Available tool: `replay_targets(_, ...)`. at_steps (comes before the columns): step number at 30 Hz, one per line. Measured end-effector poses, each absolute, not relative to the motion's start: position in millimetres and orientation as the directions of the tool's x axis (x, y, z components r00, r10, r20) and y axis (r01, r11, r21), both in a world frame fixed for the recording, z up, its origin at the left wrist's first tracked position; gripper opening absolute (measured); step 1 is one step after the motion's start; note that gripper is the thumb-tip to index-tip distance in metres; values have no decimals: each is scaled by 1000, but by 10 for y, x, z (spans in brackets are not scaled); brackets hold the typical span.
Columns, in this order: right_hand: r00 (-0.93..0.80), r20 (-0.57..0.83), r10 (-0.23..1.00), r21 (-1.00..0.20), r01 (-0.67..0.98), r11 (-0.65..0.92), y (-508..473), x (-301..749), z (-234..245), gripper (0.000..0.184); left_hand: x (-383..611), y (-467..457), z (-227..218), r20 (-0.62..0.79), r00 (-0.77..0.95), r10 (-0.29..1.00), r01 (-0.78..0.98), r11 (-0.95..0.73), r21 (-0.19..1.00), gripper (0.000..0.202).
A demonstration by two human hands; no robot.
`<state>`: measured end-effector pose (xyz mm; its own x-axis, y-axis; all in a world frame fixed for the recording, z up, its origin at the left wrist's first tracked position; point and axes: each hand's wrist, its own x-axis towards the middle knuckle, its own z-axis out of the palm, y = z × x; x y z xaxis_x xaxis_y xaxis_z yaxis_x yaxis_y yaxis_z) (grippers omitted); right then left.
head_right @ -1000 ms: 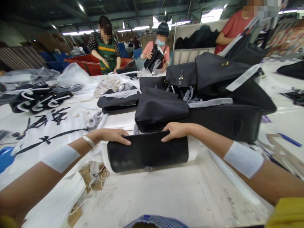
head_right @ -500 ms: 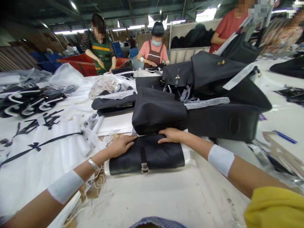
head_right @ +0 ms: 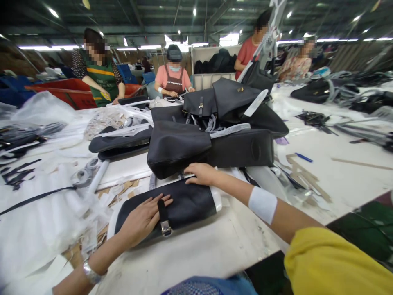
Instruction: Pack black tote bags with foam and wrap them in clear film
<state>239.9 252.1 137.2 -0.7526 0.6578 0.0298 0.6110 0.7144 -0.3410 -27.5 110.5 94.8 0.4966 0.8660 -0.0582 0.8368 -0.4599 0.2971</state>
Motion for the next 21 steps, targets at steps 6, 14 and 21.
replay_targets(6, -213, 208, 955, -412, 866, 283, 1661, 3222, 1714, 59, -278, 1077, 871, -30, 494, 869, 854, -478, 204, 47)
replay_targets(14, -131, -456, 880, -849, 362, -386, 873, 3368, 762, 54, -293, 1087, 829, 22, 504, 863, 847, -500, 180, 46)
replay_targets(21, 219, -159, 963, -979, -157, -127, 1255, 3077, 732, 51, -305, 1091, 798, 73, 514, 855, 837, -518, 173, 45)
